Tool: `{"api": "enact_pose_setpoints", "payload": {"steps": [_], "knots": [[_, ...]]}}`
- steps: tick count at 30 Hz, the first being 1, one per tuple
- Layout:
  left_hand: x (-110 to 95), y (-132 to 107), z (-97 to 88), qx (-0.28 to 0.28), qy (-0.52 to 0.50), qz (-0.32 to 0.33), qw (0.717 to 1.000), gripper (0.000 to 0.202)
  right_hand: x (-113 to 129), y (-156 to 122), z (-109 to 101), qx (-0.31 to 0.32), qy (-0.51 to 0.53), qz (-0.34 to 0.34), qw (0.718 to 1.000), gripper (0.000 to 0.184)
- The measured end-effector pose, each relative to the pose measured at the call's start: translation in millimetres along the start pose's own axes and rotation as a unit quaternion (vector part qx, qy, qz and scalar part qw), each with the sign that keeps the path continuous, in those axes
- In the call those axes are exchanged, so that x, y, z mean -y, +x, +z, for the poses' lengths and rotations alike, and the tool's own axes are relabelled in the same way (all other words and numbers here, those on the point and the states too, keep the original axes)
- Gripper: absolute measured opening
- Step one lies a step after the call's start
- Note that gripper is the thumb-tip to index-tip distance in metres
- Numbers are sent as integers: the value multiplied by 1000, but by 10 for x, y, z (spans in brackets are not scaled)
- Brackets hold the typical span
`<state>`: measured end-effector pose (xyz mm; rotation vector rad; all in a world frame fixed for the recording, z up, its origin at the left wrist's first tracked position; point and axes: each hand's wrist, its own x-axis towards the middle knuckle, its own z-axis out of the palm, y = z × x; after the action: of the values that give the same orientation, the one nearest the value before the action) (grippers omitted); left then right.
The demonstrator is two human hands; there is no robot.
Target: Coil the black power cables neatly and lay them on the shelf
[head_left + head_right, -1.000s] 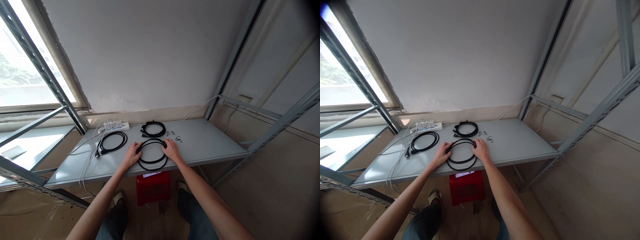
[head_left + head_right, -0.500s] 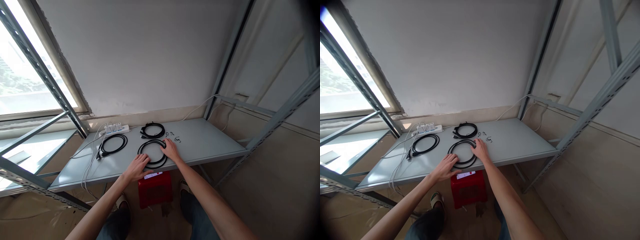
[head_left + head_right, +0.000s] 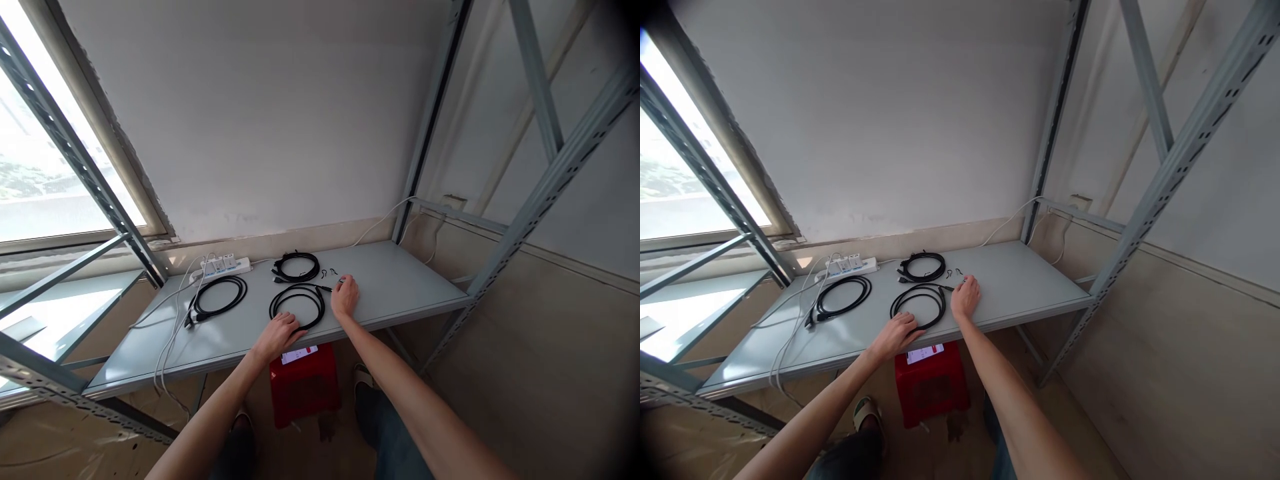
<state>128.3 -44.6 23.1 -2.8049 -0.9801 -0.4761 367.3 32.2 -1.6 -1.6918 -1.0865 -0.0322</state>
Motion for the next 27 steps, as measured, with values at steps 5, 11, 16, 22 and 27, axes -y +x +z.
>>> {"api": "enact_pose_setpoints", "payload": {"steps": [5, 11, 16, 22, 27], "knots": [[-41, -37, -3, -1, 25, 7, 1000, 46, -119, 109, -18, -47, 10, 96, 994, 28], [-72, -42, -54, -3, -13, -2, 1000, 39, -542, 539, -293, 132, -37, 4, 991, 26], [-58, -16, -32, 4, 2, 3, 1000, 37, -676, 629, -339, 157, -82, -93, 980, 19], [-62, -14, 33, -15, 27, -8, 999, 36, -520, 582, -305, 181, -96, -201, 958, 19], [-77, -24, 38, -25, 41, -2, 999, 36, -476, 611, -270, 191, -116, -275, 935, 8]]}}
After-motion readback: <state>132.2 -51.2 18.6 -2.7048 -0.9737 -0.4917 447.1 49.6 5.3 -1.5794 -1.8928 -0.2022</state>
